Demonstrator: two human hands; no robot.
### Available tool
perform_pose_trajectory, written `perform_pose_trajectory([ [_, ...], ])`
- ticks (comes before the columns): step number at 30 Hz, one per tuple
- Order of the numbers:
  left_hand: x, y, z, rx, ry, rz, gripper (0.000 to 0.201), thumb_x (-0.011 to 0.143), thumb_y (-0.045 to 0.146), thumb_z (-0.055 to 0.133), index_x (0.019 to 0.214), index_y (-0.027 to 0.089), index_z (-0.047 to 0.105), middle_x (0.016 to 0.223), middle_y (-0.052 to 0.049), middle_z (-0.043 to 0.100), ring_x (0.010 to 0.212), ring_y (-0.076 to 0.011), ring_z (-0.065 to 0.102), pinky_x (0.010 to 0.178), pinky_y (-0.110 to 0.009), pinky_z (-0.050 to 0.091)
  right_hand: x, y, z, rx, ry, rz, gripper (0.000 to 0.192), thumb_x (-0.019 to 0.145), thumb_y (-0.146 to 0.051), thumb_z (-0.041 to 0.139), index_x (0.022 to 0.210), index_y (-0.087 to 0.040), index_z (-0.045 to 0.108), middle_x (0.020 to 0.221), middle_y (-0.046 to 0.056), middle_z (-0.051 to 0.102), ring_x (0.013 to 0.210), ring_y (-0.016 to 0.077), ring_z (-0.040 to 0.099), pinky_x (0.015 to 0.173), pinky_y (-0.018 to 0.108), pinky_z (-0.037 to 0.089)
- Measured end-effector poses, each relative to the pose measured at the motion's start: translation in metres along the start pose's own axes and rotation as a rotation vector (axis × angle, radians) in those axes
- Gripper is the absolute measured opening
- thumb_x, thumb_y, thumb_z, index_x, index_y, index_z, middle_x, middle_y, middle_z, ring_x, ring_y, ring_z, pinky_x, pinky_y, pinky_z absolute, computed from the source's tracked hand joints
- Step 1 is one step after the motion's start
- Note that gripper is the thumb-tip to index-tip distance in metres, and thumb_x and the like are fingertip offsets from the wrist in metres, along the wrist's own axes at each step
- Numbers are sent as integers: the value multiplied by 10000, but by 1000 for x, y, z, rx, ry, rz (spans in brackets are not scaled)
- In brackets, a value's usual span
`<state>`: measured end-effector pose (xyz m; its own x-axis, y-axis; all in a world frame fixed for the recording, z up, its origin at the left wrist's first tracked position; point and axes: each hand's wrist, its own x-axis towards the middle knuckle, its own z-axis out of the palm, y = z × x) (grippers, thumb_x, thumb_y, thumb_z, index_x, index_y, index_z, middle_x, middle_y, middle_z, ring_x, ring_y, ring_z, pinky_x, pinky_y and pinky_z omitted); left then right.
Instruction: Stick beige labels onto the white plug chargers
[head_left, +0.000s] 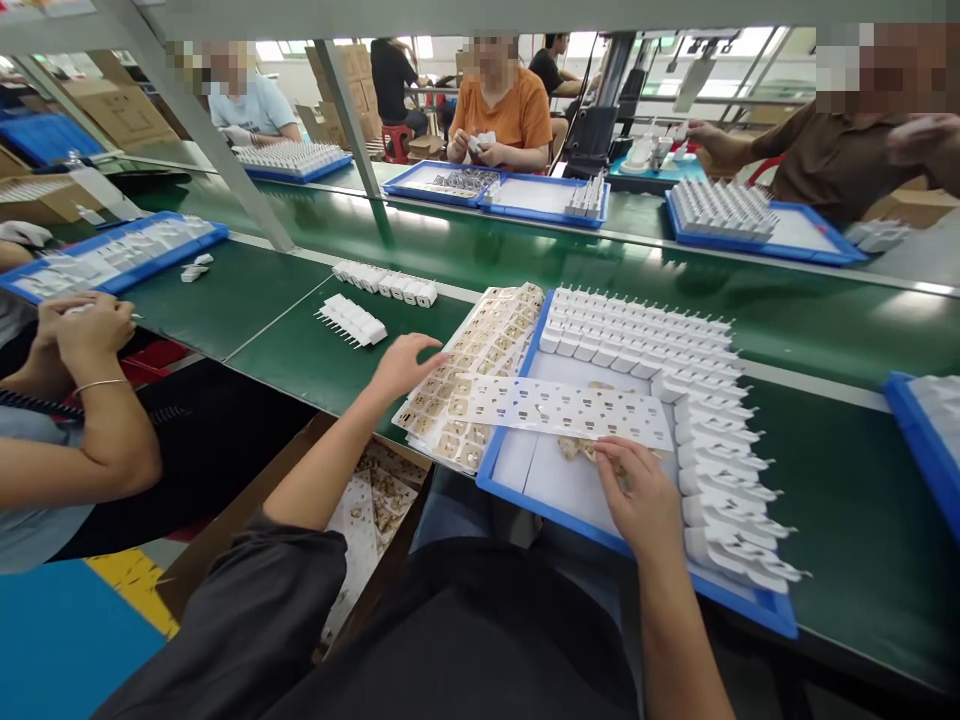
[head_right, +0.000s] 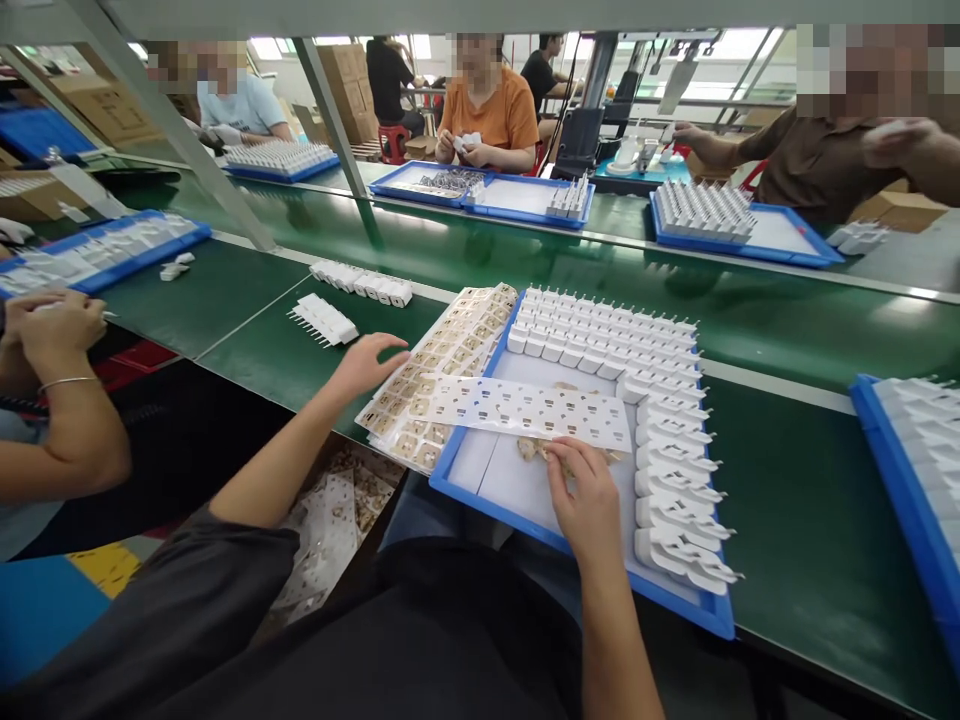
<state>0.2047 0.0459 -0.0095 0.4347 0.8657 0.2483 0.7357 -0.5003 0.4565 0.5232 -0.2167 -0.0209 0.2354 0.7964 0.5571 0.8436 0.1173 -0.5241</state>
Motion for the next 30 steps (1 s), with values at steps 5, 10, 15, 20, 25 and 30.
perform_pose_trajectory([
  [5,-22,37,17,-69,-231,56,488,835,536,687,1190,202,701,1411,-140,582,1282,-363,546,1075,-495,457,-3,3,-2,-7,-6,-10,157,981,-286,566,991,-234,713,1042,74,739,986,247,711,876,422,590],
  [10,-38,54,10,-267,-117,-23,322,828,469,673,995,194,671,1023,-81,710,962,-258,653,863,-386,539,4,-14,-2,29,23,-64,135,971,-240,585,1014,-238,713,1014,73,742,965,248,710,881,434,590],
  [15,-59,90,-1,-509,-113,21,316,825,427,712,1028,196,635,799,4,644,673,-137,600,664,-257,516,31,-70,25,257,-31,-205,230,973,-202,577,1163,-262,691,1058,88,727,994,246,704,880,421,596],
  [20,-71,113,-6,-580,-91,151,358,863,314,688,1192,209,598,790,25,589,674,-115,605,675,-235,518,57,-99,63,368,-62,-257,256,994,-221,536,1188,-261,698,1076,104,700,1017,239,691,907,414,592],
  [25,-76,116,-15,-676,-161,218,418,862,277,693,1258,202,582,833,0,641,708,-129,646,711,-250,559,60,-97,68,371,-73,-254,191,993,-259,551,1052,-269,732,1031,88,714,982,236,686,882,408,586],
  [30,-79,115,-21,-757,-241,191,326,967,319,560,1267,201,608,867,-31,707,770,-161,705,742,-270,582,58,-95,61,280,-133,-341,199,999,-247,534,1055,-282,722,1005,73,735,926,227,670,815,382,568],
])
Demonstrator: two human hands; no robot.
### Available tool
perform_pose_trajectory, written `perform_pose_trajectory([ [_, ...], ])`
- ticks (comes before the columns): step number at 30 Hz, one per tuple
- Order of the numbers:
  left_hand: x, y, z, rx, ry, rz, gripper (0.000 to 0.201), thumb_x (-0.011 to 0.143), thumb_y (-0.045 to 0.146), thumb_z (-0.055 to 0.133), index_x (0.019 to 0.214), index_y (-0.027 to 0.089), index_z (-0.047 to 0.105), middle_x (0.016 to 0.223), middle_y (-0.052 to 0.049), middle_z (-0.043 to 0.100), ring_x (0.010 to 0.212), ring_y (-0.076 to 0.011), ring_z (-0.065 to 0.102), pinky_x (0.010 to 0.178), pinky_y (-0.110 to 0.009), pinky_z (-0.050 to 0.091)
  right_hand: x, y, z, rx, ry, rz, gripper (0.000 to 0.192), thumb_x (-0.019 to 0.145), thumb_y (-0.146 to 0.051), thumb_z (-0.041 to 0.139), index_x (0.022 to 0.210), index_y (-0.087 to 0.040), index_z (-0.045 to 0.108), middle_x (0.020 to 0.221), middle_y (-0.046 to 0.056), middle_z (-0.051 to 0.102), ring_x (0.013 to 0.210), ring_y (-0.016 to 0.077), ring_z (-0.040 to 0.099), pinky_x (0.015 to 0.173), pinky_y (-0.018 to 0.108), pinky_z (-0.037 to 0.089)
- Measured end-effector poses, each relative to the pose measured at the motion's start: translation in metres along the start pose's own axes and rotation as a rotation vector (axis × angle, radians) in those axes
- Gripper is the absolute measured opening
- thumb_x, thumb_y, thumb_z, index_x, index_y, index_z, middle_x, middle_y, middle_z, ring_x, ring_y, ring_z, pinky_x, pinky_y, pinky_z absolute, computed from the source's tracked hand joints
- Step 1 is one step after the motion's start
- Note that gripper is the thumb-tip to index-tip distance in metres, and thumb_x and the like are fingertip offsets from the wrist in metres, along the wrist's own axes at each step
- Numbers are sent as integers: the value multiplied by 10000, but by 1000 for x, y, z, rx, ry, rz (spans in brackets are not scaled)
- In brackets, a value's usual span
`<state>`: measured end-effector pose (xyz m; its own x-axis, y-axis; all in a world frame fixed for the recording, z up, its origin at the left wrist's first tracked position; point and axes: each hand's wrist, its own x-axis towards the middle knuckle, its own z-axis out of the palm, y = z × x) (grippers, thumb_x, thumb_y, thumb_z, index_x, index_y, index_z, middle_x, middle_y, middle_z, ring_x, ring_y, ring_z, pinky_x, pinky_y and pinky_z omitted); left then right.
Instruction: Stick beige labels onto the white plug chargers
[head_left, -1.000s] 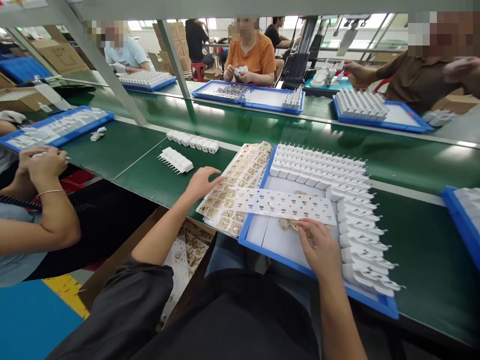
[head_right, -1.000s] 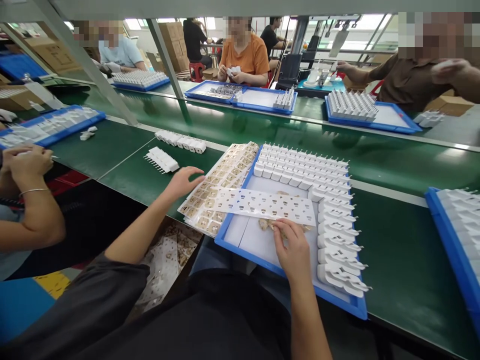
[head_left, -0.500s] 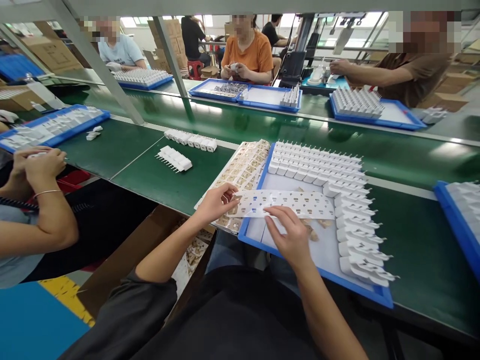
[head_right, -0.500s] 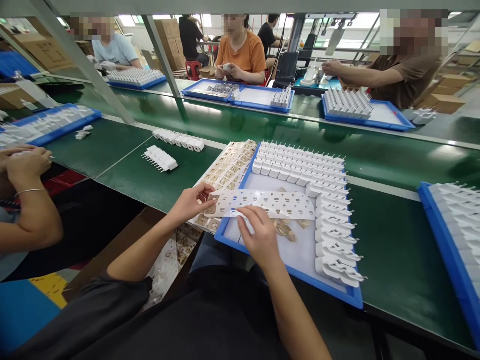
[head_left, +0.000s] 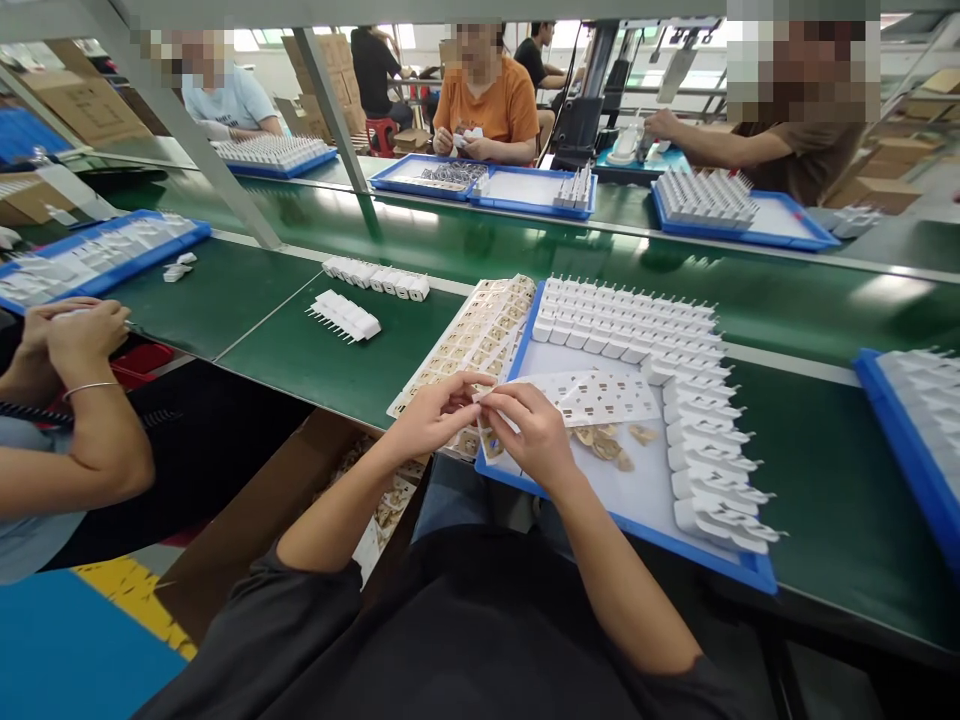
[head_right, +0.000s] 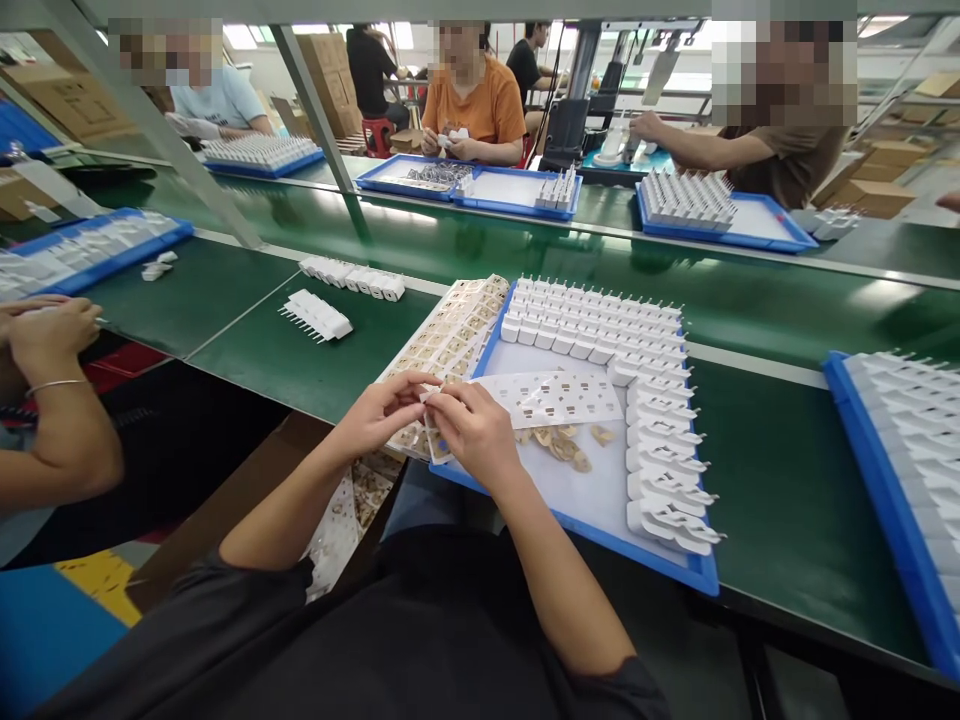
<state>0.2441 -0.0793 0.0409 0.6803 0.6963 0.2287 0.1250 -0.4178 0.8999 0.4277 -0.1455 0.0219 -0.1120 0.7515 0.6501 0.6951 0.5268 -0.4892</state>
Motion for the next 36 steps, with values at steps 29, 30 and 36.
perform_pose_trajectory([
  [29,12,-19,11,-376,72,-89,442,944,488,637,1229,179,500,636,50,616,581,-118,623,618,-224,505,0,3,-2,83,8,-52,149,988,-190,581,1100,-242,664,976,72,725,914,219,672,808,369,568],
  [30,12,-19,12,-370,71,-84,447,946,492,633,1235,180,496,637,51,615,581,-118,622,617,-224,501,-1,4,-2,93,5,-41,136,990,-193,577,1086,-243,658,969,69,722,913,217,670,799,365,568],
  [36,12,-21,14,-315,76,-104,468,944,508,625,1249,182,486,632,56,600,560,-112,609,593,-212,471,-1,7,2,56,11,-41,94,1007,-190,532,974,-229,610,908,68,694,880,211,652,765,351,556],
])
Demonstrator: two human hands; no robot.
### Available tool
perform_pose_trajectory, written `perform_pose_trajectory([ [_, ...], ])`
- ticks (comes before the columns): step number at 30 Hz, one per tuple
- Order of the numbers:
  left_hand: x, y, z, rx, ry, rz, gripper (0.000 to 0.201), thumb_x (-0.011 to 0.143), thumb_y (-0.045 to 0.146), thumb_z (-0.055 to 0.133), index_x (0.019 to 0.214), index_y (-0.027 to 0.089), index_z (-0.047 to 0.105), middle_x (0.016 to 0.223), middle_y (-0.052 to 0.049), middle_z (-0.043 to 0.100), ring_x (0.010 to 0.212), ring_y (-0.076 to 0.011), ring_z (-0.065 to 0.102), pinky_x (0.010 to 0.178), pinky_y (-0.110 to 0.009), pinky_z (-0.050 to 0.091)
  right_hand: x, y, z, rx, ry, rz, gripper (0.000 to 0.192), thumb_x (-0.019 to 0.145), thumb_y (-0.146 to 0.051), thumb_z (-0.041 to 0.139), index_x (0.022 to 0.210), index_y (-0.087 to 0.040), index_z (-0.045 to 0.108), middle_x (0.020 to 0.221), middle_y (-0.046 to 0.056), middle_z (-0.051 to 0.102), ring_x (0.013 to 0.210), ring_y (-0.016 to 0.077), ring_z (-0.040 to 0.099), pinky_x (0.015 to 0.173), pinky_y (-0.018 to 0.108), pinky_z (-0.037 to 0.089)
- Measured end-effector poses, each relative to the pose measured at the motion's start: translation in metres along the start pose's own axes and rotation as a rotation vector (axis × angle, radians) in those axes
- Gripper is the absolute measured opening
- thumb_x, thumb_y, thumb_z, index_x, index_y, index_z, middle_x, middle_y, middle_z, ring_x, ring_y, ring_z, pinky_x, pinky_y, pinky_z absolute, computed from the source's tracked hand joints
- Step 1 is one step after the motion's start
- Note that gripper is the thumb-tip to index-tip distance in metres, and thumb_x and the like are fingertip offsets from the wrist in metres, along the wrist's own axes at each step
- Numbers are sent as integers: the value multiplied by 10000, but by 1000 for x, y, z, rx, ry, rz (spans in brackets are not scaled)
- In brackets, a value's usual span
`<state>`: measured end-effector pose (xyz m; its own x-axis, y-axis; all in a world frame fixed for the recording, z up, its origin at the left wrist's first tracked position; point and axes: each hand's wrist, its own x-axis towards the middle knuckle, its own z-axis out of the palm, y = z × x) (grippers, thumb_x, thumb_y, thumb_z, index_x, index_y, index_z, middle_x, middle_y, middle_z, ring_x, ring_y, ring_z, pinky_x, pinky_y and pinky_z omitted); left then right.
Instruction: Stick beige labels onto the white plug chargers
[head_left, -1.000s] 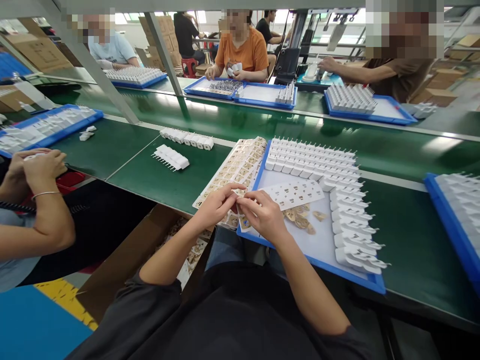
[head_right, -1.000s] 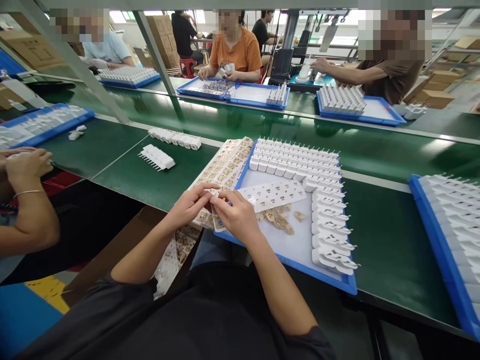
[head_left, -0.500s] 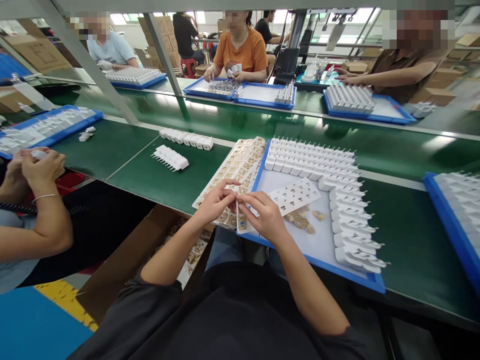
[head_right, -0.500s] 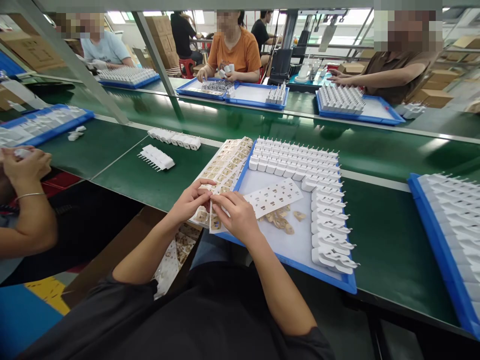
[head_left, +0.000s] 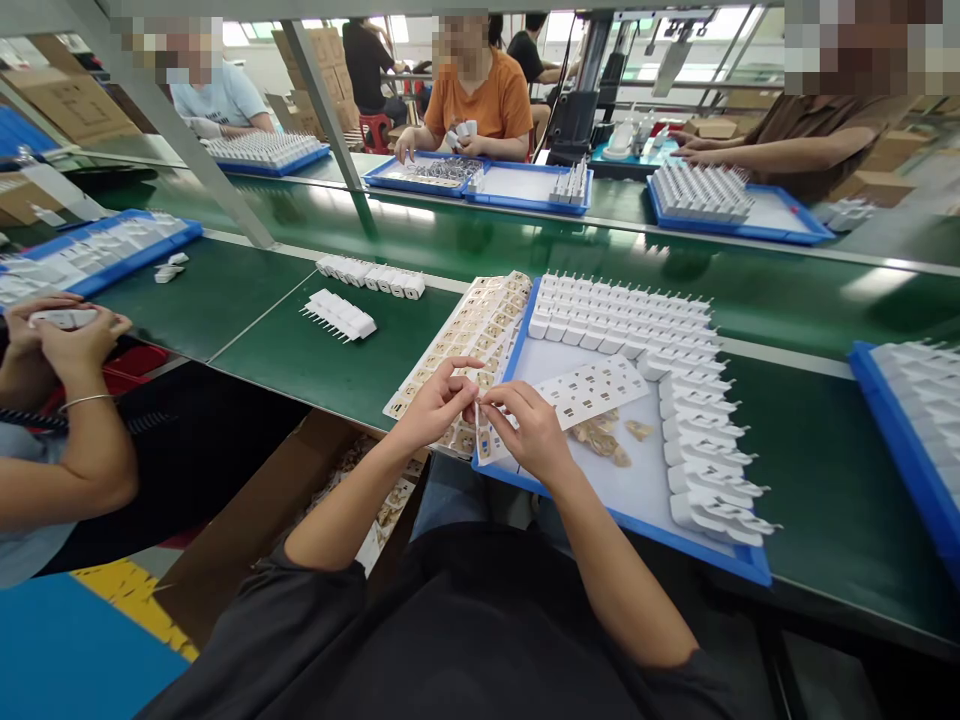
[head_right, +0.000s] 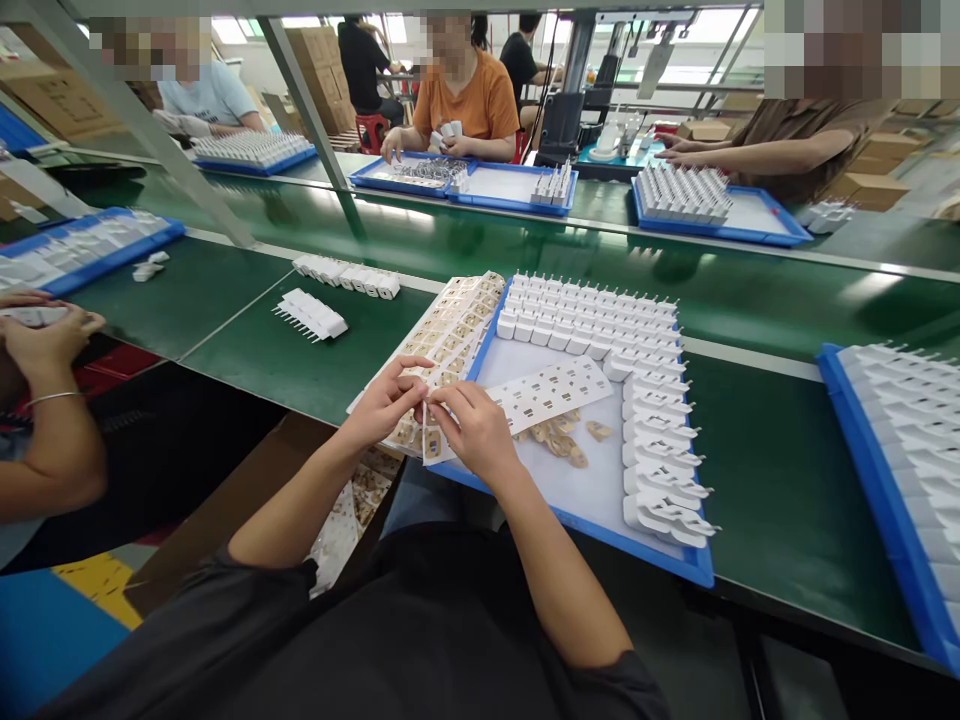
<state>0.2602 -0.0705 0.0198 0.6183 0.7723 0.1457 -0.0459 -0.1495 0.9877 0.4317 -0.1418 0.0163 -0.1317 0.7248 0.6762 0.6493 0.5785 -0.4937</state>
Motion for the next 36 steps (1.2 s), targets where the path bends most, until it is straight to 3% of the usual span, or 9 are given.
perform_pose_trajectory([
  [5,9,-5,-14,194,67,21,423,964,484,568,1262,194,496,647,59,582,584,-120,620,606,-216,476,-9,1,-15,46,0,28,96,1003,-171,516,1004,-232,590,1005,90,674,993,213,647,799,348,559],
  [10,31,-10,-57,633,0,-83,396,986,451,454,1280,204,551,688,22,648,654,-171,673,663,-260,502,-41,5,-47,71,99,173,103,964,-141,576,990,-236,605,988,54,696,870,176,648,720,311,540],
  [14,61,-8,-75,1022,12,-117,412,992,453,401,1187,191,652,957,-84,744,763,-220,696,664,-289,497,-67,10,-64,77,124,331,89,938,-154,611,921,-240,630,884,10,709,766,151,645,715,300,539],
  [17,95,-4,-55,1093,45,-28,412,996,431,412,1250,188,628,1228,-125,686,962,-255,688,779,-330,531,-76,13,-65,83,133,388,82,923,-167,617,888,-238,635,828,0,696,728,148,641,703,297,542],
  [21,148,-5,0,1129,-9,110,493,901,350,635,1367,216,548,1425,-125,561,1324,-322,515,1026,-427,488,-77,14,-61,21,80,353,77,894,-158,611,881,-234,617,828,8,686,694,153,622,680,313,539],
  [26,185,-19,48,1124,-32,198,486,751,139,754,1214,152,609,1559,-202,380,1440,-412,344,1138,-549,366,-78,13,-61,35,88,343,105,890,-134,571,909,-234,593,931,43,702,848,180,668,675,295,558],
  [31,174,-15,49,1024,-24,222,270,771,93,696,1013,160,596,1334,-183,571,1298,-374,494,1073,-537,423,-79,13,-61,-15,104,311,112,888,-132,573,921,-231,612,880,28,721,742,165,652,673,312,559],
  [34,139,0,40,882,-37,217,255,847,245,699,1041,188,544,1121,-104,649,1056,-263,631,923,-417,538,-80,13,-61,-11,124,302,90,899,-152,598,918,-230,637,849,27,720,714,169,645,675,330,559],
  [36,105,9,36,567,-40,210,374,853,363,729,1114,211,508,1157,-84,631,991,-211,657,846,-344,568,-79,11,-62,47,147,333,78,911,-174,624,955,-229,659,878,34,729,720,170,657,694,341,565],
])
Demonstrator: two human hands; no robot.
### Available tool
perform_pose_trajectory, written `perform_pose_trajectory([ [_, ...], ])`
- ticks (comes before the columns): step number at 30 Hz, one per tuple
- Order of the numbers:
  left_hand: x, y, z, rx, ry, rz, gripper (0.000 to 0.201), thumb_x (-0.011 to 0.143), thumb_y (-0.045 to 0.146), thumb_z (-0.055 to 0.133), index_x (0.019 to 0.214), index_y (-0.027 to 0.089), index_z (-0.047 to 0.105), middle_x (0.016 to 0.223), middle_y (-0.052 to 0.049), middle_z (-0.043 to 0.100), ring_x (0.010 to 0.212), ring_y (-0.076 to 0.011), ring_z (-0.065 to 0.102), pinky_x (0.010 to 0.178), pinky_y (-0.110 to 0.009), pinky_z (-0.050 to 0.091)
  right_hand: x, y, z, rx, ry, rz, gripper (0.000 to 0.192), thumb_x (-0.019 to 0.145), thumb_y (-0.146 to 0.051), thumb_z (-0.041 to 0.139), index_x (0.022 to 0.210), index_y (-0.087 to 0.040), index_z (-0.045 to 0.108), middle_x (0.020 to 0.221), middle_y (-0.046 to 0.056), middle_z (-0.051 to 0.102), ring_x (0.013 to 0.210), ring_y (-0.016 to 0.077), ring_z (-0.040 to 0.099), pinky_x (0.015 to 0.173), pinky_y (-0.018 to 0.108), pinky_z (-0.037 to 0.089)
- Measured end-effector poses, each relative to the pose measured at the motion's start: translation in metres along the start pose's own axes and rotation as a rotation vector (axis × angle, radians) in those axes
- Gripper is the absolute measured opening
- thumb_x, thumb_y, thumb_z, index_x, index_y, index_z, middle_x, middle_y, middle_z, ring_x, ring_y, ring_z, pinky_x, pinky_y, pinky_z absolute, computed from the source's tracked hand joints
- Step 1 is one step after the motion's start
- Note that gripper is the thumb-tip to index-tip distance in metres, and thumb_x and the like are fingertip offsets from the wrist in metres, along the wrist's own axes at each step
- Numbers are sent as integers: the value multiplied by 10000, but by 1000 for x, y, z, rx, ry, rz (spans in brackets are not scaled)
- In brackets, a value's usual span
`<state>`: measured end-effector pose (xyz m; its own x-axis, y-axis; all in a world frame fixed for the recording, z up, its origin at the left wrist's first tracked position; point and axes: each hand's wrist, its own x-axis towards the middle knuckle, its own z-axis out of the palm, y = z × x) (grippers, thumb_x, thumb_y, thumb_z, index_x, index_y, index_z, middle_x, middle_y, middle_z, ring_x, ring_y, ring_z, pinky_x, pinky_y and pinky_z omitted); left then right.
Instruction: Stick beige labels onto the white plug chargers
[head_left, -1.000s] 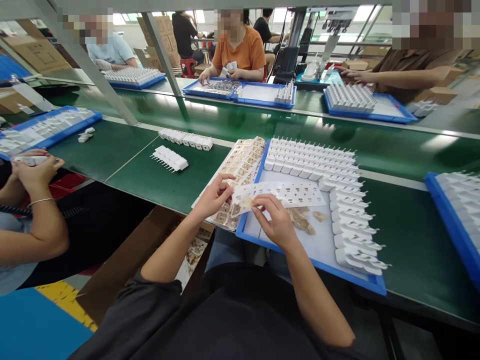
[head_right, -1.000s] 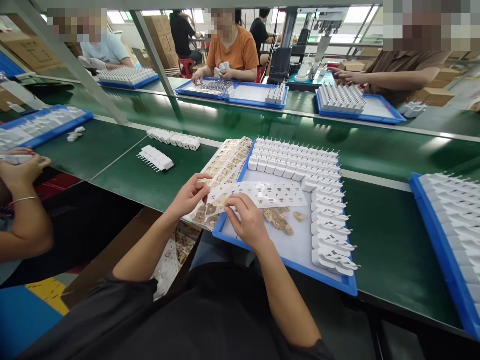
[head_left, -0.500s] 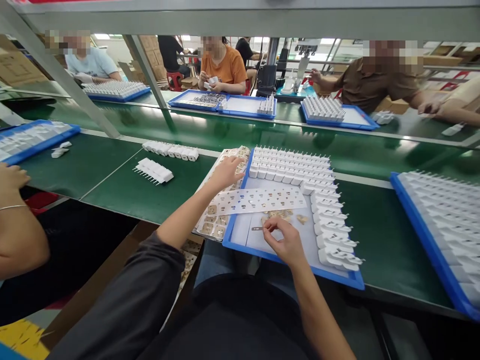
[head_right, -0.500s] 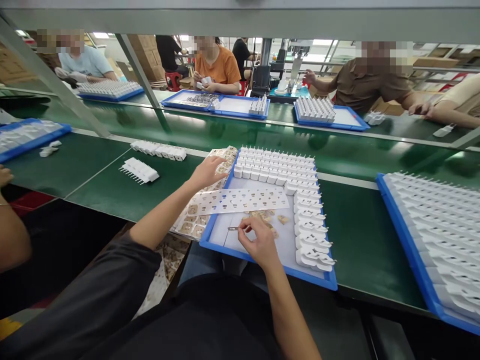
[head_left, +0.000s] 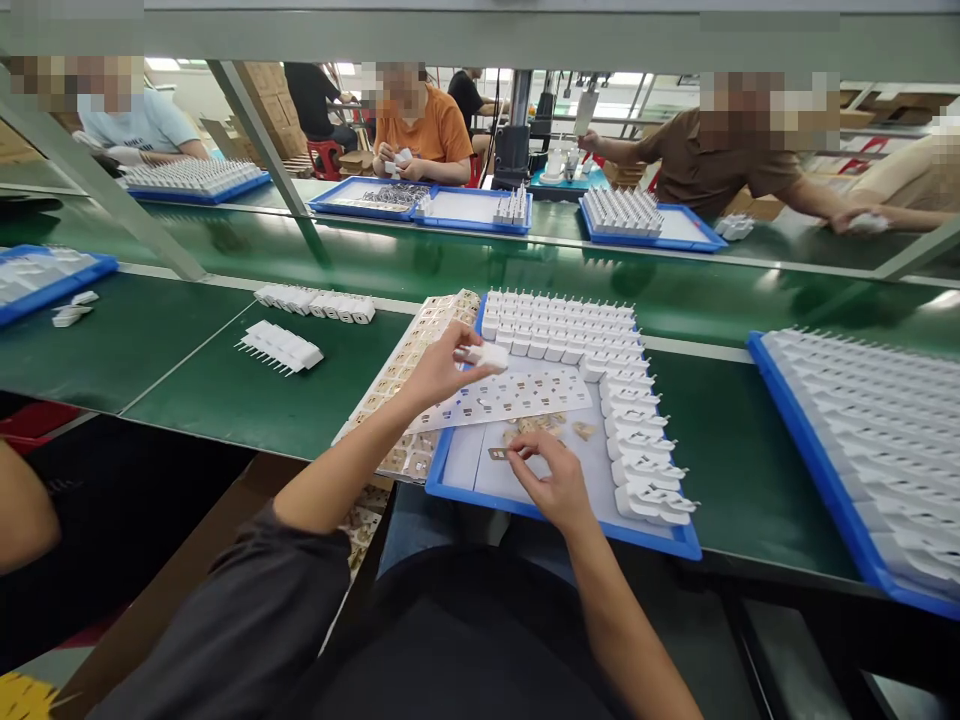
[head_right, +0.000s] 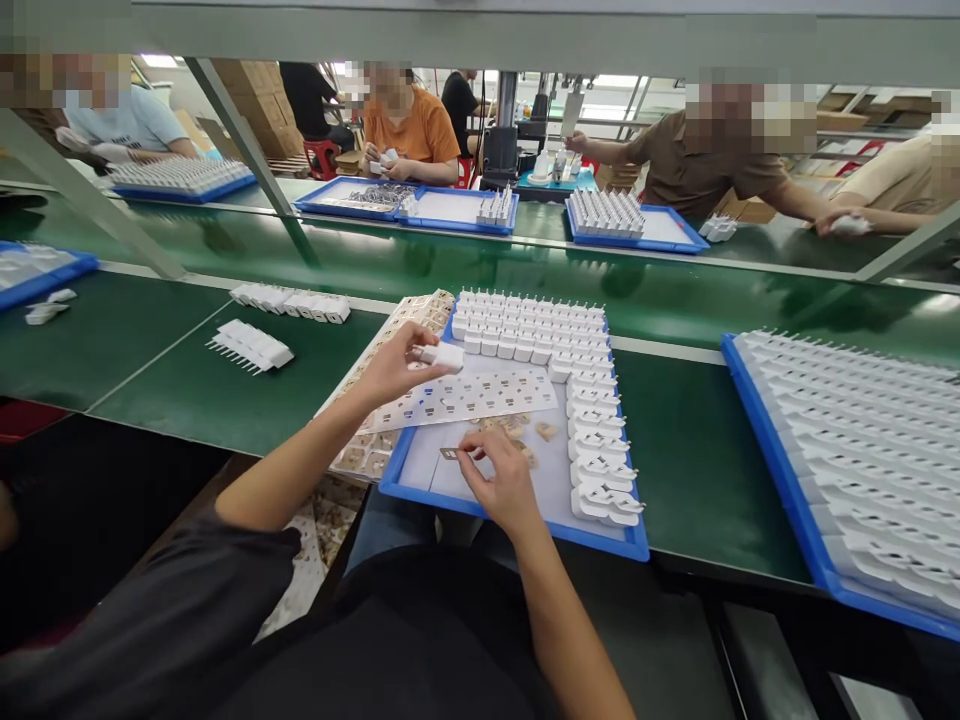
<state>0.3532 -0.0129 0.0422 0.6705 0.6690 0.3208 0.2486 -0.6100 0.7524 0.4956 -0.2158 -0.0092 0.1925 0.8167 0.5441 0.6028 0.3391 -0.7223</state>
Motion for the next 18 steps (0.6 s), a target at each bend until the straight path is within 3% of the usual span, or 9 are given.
perform_pose_trajectory([
  [3,-50,13,-3,-533,49,-35,550,778,388,821,1212,245,514,1177,-71,619,1033,-208,659,839,-314,574,2,-8,-1,161,8,90,70,918,-214,664,980,-232,689,888,35,734,738,170,672,709,341,570],
  [7,-99,18,12,-787,75,-114,536,739,378,864,1179,234,594,1108,-67,664,1000,-219,681,846,-336,578,4,-30,1,466,-29,116,41,915,-210,682,933,-246,693,835,19,708,783,174,668,697,320,558],
  [10,-117,19,23,-778,69,-106,496,743,377,862,1151,220,628,1048,-70,712,977,-231,701,831,-340,580,4,-47,4,573,-77,93,59,918,-196,677,935,-250,696,839,17,700,790,170,659,714,320,544],
  [12,-124,22,26,-701,48,-72,470,806,372,810,1213,218,633,1135,-97,724,1066,-255,695,913,-377,571,3,-53,6,599,-94,109,49,918,-207,678,940,-248,695,833,15,689,775,163,651,714,316,539],
  [15,-129,26,27,-523,-6,9,486,887,339,725,1344,229,603,1320,-126,676,1223,-287,641,1061,-433,502,0,-56,10,655,-129,189,39,917,-278,684,919,-239,682,833,17,678,746,156,638,683,302,542],
  [18,-131,24,27,-389,20,94,513,852,369,765,1331,239,636,1298,-125,682,1213,-298,640,1037,-425,514,-3,-56,10,725,-192,287,168,896,-386,704,860,-228,659,777,13,651,672,150,601,604,289,527],
])
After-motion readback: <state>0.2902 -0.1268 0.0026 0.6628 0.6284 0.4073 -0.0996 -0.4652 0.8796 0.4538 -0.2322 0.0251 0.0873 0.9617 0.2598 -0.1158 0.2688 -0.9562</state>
